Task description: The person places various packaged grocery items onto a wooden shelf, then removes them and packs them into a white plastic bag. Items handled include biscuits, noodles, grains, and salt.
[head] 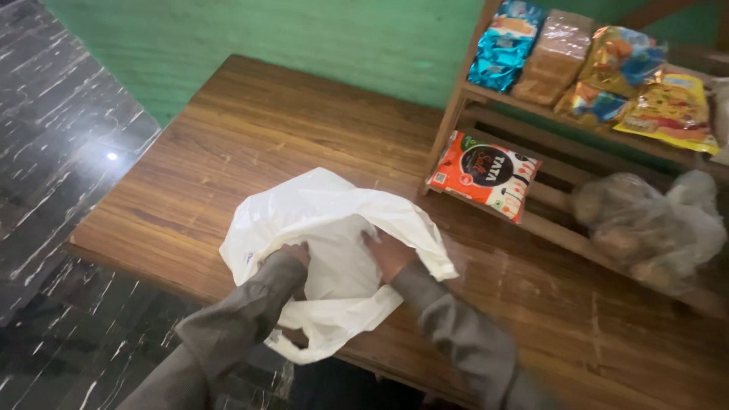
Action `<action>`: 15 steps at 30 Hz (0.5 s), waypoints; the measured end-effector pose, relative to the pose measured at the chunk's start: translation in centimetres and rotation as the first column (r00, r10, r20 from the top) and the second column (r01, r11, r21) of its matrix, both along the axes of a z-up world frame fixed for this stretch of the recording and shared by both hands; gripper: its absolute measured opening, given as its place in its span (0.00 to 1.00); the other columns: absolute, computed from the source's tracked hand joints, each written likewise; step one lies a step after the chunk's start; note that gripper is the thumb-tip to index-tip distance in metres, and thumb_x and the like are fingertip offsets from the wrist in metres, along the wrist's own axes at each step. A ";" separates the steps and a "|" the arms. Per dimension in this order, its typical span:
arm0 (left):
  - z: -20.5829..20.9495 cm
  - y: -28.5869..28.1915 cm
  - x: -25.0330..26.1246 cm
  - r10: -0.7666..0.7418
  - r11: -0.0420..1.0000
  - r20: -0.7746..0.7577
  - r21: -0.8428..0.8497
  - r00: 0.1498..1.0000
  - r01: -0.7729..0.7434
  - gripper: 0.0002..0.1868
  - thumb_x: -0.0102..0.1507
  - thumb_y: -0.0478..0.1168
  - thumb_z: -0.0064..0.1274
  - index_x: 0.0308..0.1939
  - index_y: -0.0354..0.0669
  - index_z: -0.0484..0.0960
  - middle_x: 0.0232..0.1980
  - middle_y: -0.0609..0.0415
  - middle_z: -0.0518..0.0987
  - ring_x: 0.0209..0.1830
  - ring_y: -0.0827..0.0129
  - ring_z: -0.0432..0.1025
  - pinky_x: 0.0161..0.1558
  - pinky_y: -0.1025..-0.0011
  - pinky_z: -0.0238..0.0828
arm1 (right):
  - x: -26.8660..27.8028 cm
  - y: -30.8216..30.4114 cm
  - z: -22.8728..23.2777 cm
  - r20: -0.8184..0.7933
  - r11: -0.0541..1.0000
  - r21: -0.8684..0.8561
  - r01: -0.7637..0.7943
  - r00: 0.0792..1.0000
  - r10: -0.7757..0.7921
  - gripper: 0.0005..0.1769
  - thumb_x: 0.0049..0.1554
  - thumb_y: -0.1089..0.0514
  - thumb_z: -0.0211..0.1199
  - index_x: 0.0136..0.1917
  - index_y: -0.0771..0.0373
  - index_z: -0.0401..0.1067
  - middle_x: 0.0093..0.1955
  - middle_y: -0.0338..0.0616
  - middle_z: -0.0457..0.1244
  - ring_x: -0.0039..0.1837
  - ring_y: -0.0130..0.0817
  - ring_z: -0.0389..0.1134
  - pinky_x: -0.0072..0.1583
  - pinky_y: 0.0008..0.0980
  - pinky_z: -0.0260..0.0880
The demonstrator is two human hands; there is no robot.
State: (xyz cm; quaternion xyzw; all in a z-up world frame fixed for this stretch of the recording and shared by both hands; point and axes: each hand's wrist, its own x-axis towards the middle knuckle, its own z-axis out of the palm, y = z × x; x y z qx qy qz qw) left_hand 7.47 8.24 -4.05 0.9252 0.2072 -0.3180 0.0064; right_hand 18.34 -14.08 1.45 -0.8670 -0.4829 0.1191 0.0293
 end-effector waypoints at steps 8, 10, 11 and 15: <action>7.3 -6.7 -2.4 -0.161 0.979 0.549 -0.019 0.820 0.205 0.10 0.62 0.34 0.50 0.48 0.45 0.79 0.47 0.48 0.82 0.48 0.49 0.78 0.47 0.51 0.76 | -6.7 -3.3 3.1 0.042 0.832 0.554 0.025 0.998 -0.057 0.34 0.56 0.62 0.63 0.75 0.66 0.60 0.75 0.55 0.58 0.74 0.55 0.59 0.72 0.47 0.60; 8.3 -7.6 -2.4 -0.138 0.967 0.664 -0.071 0.735 0.246 0.09 0.63 0.35 0.50 0.47 0.44 0.78 0.46 0.47 0.82 0.47 0.48 0.78 0.46 0.51 0.76 | -8.0 -4.8 4.6 -0.067 0.781 0.616 0.103 0.995 -0.079 0.34 0.58 0.62 0.61 0.76 0.67 0.60 0.74 0.58 0.58 0.73 0.57 0.59 0.70 0.47 0.61; 8.6 -8.1 -2.5 -0.107 0.960 0.706 -0.110 0.700 0.257 0.09 0.63 0.35 0.50 0.48 0.43 0.78 0.47 0.46 0.82 0.48 0.47 0.78 0.45 0.50 0.76 | -8.8 -5.6 5.3 -0.120 0.753 0.643 0.143 0.989 -0.085 0.33 0.59 0.62 0.61 0.76 0.68 0.60 0.73 0.59 0.58 0.73 0.57 0.59 0.69 0.47 0.62; 9.5 -10.4 -2.6 0.047 0.910 0.941 -0.179 0.336 0.374 0.18 0.60 0.34 0.51 0.55 0.33 0.74 0.53 0.35 0.78 0.51 0.37 0.73 0.46 0.48 0.72 | -11.4 -9.0 7.5 -0.150 0.656 0.747 0.108 0.989 0.007 0.32 0.59 0.65 0.60 0.75 0.71 0.59 0.76 0.62 0.57 0.75 0.60 0.58 0.70 0.46 0.62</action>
